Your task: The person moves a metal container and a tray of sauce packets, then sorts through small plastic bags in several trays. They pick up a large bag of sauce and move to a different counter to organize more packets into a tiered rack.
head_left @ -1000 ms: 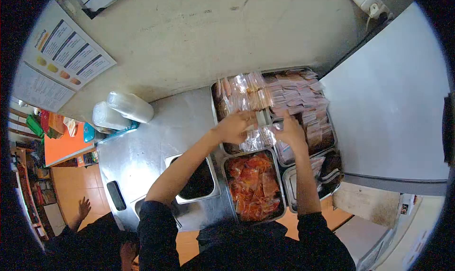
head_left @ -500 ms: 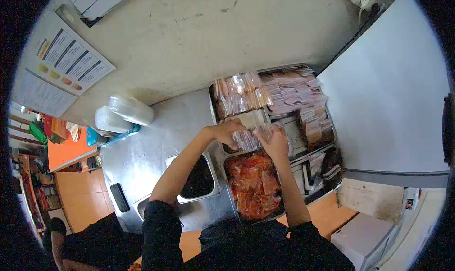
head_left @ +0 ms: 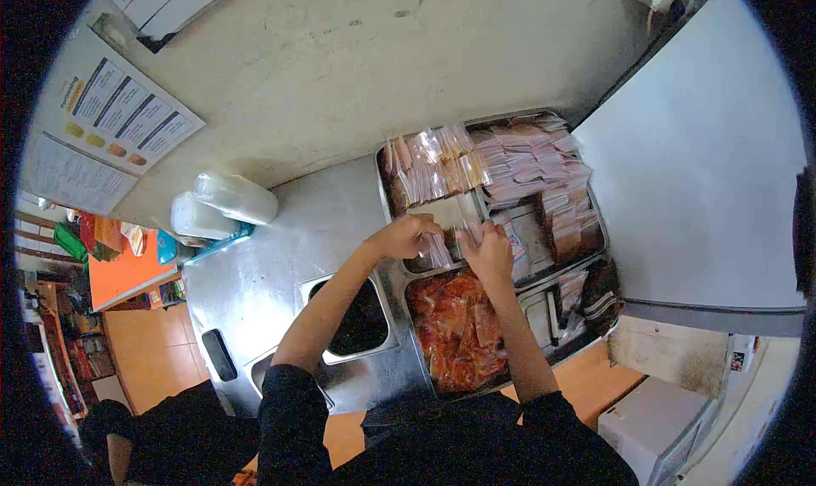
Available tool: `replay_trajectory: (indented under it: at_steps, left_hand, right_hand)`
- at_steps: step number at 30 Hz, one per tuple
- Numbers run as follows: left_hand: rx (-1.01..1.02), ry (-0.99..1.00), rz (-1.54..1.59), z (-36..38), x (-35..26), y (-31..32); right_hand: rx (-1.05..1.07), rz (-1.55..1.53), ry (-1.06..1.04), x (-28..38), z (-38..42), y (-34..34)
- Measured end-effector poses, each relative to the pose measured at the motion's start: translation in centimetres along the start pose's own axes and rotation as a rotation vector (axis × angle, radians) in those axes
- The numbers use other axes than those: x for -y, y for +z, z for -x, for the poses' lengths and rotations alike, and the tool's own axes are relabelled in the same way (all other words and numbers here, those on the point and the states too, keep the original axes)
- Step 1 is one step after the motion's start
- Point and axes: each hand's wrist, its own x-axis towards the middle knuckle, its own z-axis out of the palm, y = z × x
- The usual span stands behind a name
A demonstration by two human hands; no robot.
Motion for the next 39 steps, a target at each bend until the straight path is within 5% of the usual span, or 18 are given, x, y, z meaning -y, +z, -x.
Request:
replay_trajectory:
  at_steps: [6, 13, 21, 34, 39]
  left_hand:
    - [0.060, -0.103, -0.010, -0.5, -1.9, -0.4]
    - [0.021, 0.099, -0.154, -0.5, -0.2, 0.2]
    - [-0.105, 0.049, -0.081, -0.3, -0.3, -2.5]
    - [-0.001, -0.064, -0.542, -1.8, 0.9, -2.3]
    - [-0.526, -0.291, -0.543, 0.4, -4.2, 1.9]
  right_hand:
    - [-0.009, 0.027, -0.004, 0.8, 0.5, 0.2]
    - [0.072, 0.079, -0.011, 1.5, 0.2, 1.3]
    - [-0.095, -0.114, -0.198, 1.6, -3.7, 1.6]
    - [-0.123, -0.250, -0.262, -0.7, -6.9, 4.6]
    - [-0.119, -0.391, -0.118, -2.4, -5.8, 3.3]
